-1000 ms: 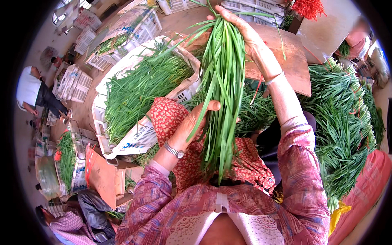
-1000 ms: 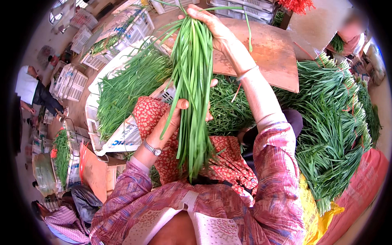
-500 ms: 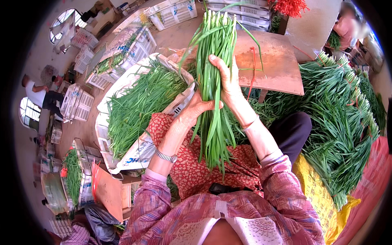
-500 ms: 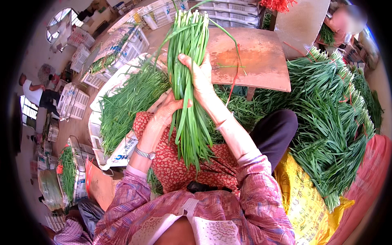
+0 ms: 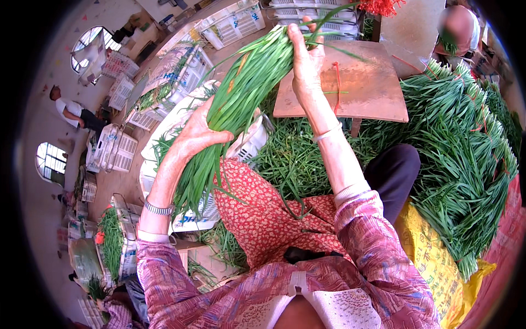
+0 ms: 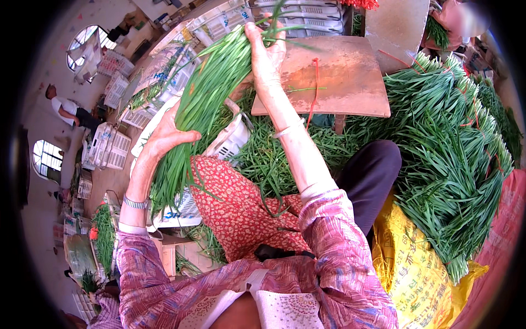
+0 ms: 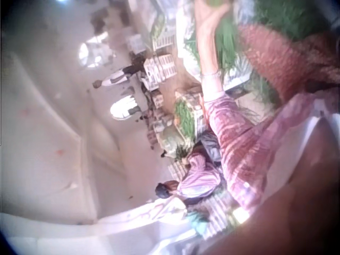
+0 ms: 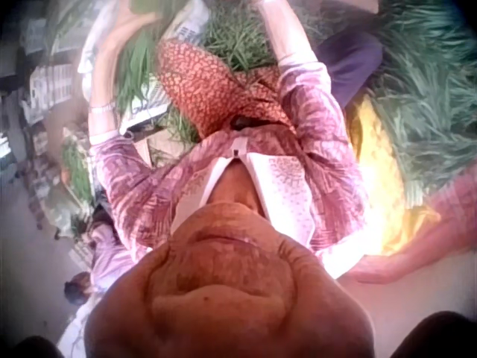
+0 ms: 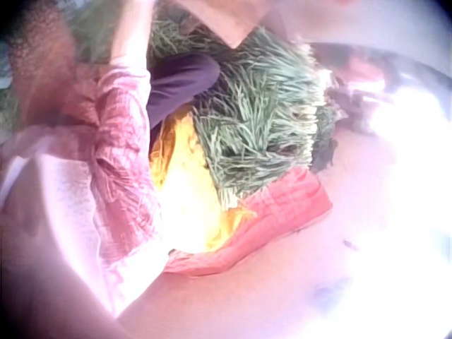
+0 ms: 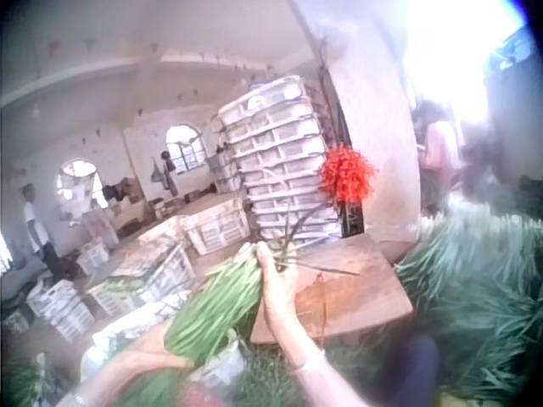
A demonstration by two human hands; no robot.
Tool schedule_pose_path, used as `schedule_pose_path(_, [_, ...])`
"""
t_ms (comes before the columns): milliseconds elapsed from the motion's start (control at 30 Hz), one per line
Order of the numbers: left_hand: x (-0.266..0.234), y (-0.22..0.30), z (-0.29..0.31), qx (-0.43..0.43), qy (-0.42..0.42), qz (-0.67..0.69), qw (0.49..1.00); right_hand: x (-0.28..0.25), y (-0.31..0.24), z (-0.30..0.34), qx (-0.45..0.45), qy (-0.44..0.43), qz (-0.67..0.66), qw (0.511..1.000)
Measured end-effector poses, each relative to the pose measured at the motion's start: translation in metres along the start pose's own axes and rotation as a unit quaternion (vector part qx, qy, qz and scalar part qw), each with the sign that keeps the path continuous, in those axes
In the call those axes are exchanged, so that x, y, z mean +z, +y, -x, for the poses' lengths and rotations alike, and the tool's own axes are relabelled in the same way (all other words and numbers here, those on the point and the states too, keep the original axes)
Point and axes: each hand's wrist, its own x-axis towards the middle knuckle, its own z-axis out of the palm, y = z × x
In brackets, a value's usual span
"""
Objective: The person gathers green stalks from a crate, aligns them into a bunch, and ties the bunch together with a red string by hand.
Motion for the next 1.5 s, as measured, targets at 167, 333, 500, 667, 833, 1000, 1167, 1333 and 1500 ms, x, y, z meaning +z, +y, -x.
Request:
schedule_pose_path(167, [-0.023,-0.029,0.032,0.006,0.029,-0.246,0.969,-0.015,0.025,0.002,0.043,-0.031,0.225,0.973])
schedule_pose_path(333, [0.002,-0.057,0.055,-0.003,0.142,-0.355,0.924,-0.058,0.057,0.006,0.239,0.039,-0.075,0.967])
schedule_pose_path(500, [0.005,-0.109,0.097,-0.042,0.178,-0.467,0.865,-0.147,0.024,-0.01,0.247,-0.03,0.121,0.961])
schedule_pose_path(667, [0.022,-0.154,0.124,-0.116,0.257,-0.494,0.823,-0.166,-0.005,0.066,0.221,-0.475,0.637,0.566])
schedule_pose_path(833, [0.03,-0.16,0.124,-0.054,0.288,-0.511,0.808,-0.101,0.016,0.134,0.232,-0.397,0.542,0.703])
schedule_pose_path(1000, [0.037,-0.153,0.118,-0.128,0.239,-0.575,0.772,-0.061,0.063,0.162,0.296,-0.368,0.518,0.714])
schedule_pose_path(1167, [0.034,-0.156,0.124,-0.116,0.261,-0.562,0.777,-0.056,0.081,0.173,0.255,-0.281,0.406,0.831])
schedule_pose_path(1333, [0.035,-0.157,0.12,-0.109,0.265,-0.551,0.784,-0.079,0.084,0.166,0.175,-0.285,0.471,0.816])
schedule_pose_path(1500, [0.035,-0.163,0.124,-0.073,0.263,-0.553,0.787,-0.109,0.071,0.149,0.053,-0.316,0.572,0.755])
